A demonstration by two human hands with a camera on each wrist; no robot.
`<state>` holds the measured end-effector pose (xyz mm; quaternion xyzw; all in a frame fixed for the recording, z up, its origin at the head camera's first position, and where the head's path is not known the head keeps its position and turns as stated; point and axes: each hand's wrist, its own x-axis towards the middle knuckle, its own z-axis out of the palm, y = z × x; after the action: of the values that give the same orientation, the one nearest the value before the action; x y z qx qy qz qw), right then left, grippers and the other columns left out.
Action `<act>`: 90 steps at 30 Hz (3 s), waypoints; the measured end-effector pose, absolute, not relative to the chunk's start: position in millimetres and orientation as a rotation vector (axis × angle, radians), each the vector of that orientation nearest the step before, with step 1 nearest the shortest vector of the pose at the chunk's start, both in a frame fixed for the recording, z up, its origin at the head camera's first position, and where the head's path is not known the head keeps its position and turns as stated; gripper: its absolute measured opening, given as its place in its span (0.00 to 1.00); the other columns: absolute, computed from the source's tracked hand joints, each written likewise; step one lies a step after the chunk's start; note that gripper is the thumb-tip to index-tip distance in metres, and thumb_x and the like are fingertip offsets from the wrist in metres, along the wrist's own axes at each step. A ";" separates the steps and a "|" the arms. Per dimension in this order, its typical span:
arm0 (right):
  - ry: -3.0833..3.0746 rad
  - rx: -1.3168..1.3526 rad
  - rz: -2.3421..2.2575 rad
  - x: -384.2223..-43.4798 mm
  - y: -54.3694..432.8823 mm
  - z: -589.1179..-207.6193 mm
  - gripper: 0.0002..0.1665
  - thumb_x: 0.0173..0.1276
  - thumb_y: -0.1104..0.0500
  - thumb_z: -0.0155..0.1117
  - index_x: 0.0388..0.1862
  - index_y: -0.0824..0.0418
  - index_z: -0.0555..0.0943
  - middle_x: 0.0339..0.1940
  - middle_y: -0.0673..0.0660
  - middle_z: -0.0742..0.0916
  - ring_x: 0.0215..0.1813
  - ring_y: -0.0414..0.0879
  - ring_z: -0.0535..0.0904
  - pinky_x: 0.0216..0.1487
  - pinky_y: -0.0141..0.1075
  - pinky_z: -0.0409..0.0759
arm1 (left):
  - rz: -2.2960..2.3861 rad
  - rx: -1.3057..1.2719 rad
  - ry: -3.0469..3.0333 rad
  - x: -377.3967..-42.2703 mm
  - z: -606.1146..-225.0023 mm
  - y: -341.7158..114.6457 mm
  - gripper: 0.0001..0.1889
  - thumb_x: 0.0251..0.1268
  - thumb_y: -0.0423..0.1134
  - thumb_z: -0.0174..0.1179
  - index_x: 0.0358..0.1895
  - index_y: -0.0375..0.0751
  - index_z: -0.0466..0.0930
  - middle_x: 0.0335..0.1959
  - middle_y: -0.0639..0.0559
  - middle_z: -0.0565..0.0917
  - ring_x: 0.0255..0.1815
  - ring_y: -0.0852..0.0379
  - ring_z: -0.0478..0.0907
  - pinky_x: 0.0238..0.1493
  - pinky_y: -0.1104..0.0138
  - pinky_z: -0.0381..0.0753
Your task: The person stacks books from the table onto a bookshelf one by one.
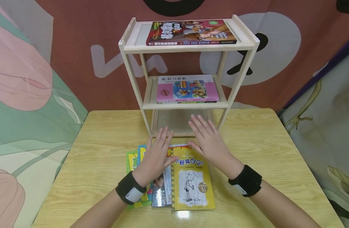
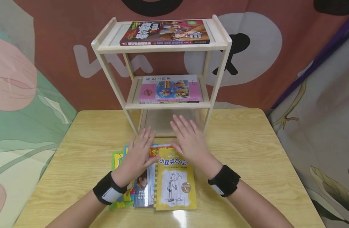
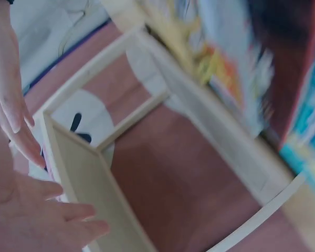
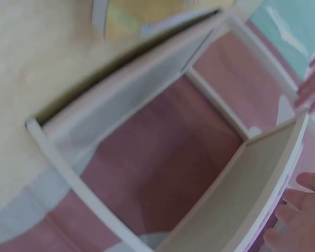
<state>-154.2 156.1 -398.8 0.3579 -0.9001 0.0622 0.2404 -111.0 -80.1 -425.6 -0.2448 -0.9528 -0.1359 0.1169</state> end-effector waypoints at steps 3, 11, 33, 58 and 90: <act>-2.517 1.018 0.175 -141.6 151.7 -409.3 0.43 0.74 0.34 0.30 0.74 0.63 0.57 0.77 0.60 0.57 0.77 0.56 0.52 0.74 0.52 0.49 | -0.416 -0.694 -2.889 -97.9 -438.8 -84.1 0.50 0.62 0.67 0.50 0.76 0.42 0.37 0.77 0.46 0.34 0.78 0.46 0.36 0.70 0.39 0.45; -2.815 1.149 0.269 -99.3 150.1 -443.8 0.45 0.70 0.38 0.50 0.76 0.62 0.52 0.79 0.57 0.49 0.78 0.54 0.46 0.73 0.53 0.54 | -0.472 -0.665 -2.974 -73.3 -462.5 -93.4 0.49 0.61 0.67 0.50 0.76 0.39 0.43 0.77 0.44 0.37 0.77 0.44 0.38 0.69 0.38 0.48; -3.092 1.344 0.067 -40.5 141.3 -470.1 0.72 0.42 0.30 0.71 0.76 0.64 0.50 0.77 0.68 0.47 0.77 0.63 0.42 0.71 0.52 0.58 | -0.508 -0.594 -3.000 -58.6 -457.1 -100.2 0.49 0.63 0.66 0.49 0.76 0.42 0.37 0.77 0.44 0.39 0.77 0.45 0.37 0.70 0.39 0.45; -2.731 1.017 0.288 -46.0 155.7 -429.0 0.36 0.47 0.73 0.67 0.60 0.66 0.76 0.59 0.62 0.80 0.61 0.54 0.77 0.57 0.46 0.76 | -0.456 -0.610 -3.020 -63.2 -447.4 -106.0 0.55 0.54 0.72 0.51 0.76 0.41 0.40 0.77 0.43 0.40 0.77 0.40 0.42 0.70 0.39 0.42; -2.301 1.644 0.635 -67.5 181.1 -389.3 0.22 0.77 0.58 0.40 0.64 0.56 0.74 0.60 0.49 0.81 0.61 0.46 0.78 0.62 0.44 0.73 | -0.535 -1.014 -2.919 -70.7 -419.2 -93.0 0.46 0.38 0.26 0.71 0.69 0.53 0.67 0.70 0.56 0.66 0.72 0.53 0.62 0.67 0.52 0.65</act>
<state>-67.5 181.1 -389.3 0.5630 -0.7880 0.2175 0.1215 -70.7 -93.0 -419.2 -0.3234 -0.9307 -0.1706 0.0026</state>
